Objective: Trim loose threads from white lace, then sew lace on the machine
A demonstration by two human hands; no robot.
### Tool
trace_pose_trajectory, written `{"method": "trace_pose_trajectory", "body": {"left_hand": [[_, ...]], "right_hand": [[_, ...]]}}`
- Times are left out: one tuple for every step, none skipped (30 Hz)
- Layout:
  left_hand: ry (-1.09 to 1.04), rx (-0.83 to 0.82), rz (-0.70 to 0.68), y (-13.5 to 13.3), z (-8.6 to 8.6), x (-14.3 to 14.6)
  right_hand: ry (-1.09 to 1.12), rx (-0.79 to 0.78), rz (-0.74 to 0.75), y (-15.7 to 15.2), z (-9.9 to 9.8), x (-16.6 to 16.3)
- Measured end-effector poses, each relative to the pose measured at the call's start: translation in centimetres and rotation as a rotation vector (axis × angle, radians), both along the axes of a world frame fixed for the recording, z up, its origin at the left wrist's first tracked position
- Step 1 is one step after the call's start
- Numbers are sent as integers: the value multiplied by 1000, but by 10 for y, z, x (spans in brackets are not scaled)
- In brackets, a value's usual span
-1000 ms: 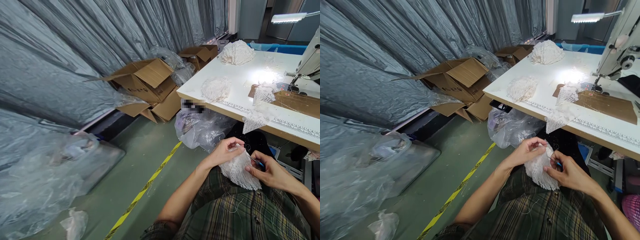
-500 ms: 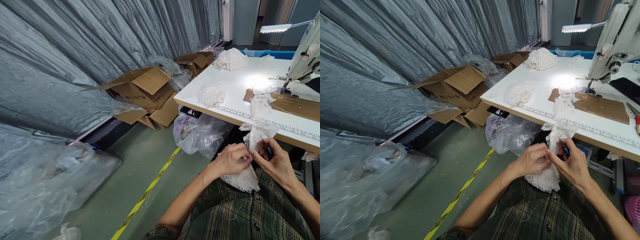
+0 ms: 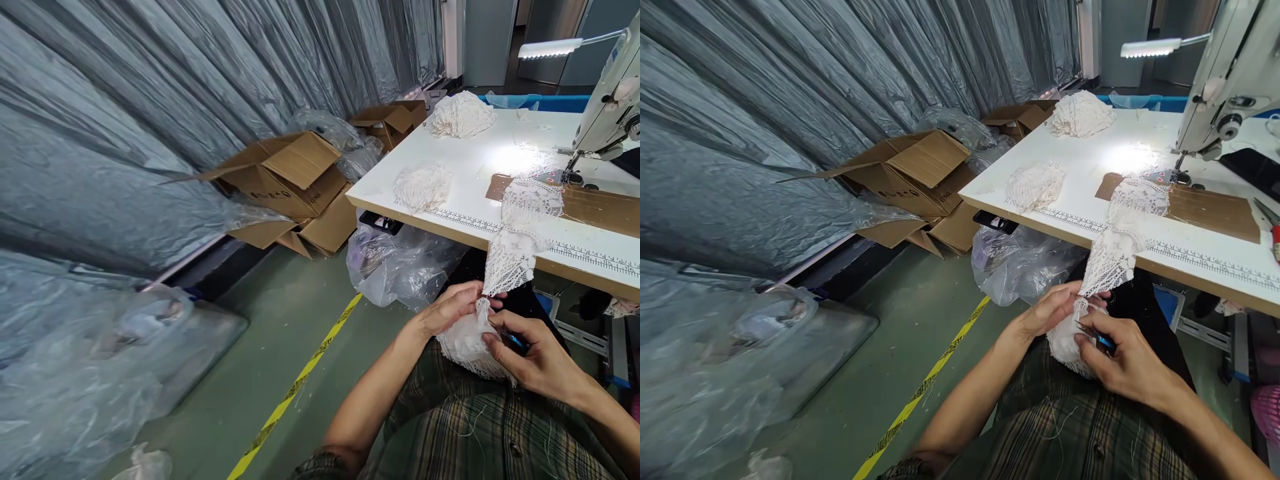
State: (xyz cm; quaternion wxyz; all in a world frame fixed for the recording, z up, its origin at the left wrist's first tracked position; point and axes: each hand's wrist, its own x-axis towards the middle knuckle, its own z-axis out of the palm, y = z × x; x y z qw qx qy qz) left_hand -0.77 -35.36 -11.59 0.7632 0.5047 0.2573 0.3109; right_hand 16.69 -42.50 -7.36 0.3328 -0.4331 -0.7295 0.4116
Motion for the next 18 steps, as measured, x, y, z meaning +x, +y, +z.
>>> {"method": "trace_pose_trajectory", "body": {"left_hand": [[-33,-85,-45,-3,0,1],[-38,-138,-54,-5,0,1],[-21,-163,-38,-8,1,0],[12,-168,-6,-10,2,-1],[51,-156,28,-12,4,-2],[90,-132,58,-12,6,-3],[123,-104,79,-13,7,-5],[152,-76,93,-13,8,-6],[178,-52,102,-13,9,-7],[201,-31,110,-13,10,-7],[218,-14,116,-12,10,-8],[230,0,124,-12,9,-8],[235,13,131,-12,8,-9],[236,25,138,-12,8,-9],[235,34,144,-13,7,-9],[231,39,147,-13,6,-9],[225,40,147,-13,6,-9],[214,39,148,-13,6,-9]], "right_hand": [[-1,-8,15,-1,-1,0],[-3,-19,30,-1,-1,2],[-5,-30,43,0,-2,4],[-9,-43,57,1,-3,6],[-17,-55,69,2,-4,9],[-28,-69,71,5,-5,11],[-40,-83,60,8,-7,14],[-51,-96,36,11,-9,16],[-61,-109,8,15,-12,17],[-73,-125,-17,18,-15,17],[-87,-141,-34,21,-17,17],[-100,-160,-37,24,-20,16],[-110,-174,-29,27,-22,15],[-114,-186,-20,30,-23,14],[-113,-195,-13,32,-24,13],[-108,-198,-8,34,-25,11],[-103,-195,-3,36,-25,10],[-103,-188,2,38,-25,9]]}}
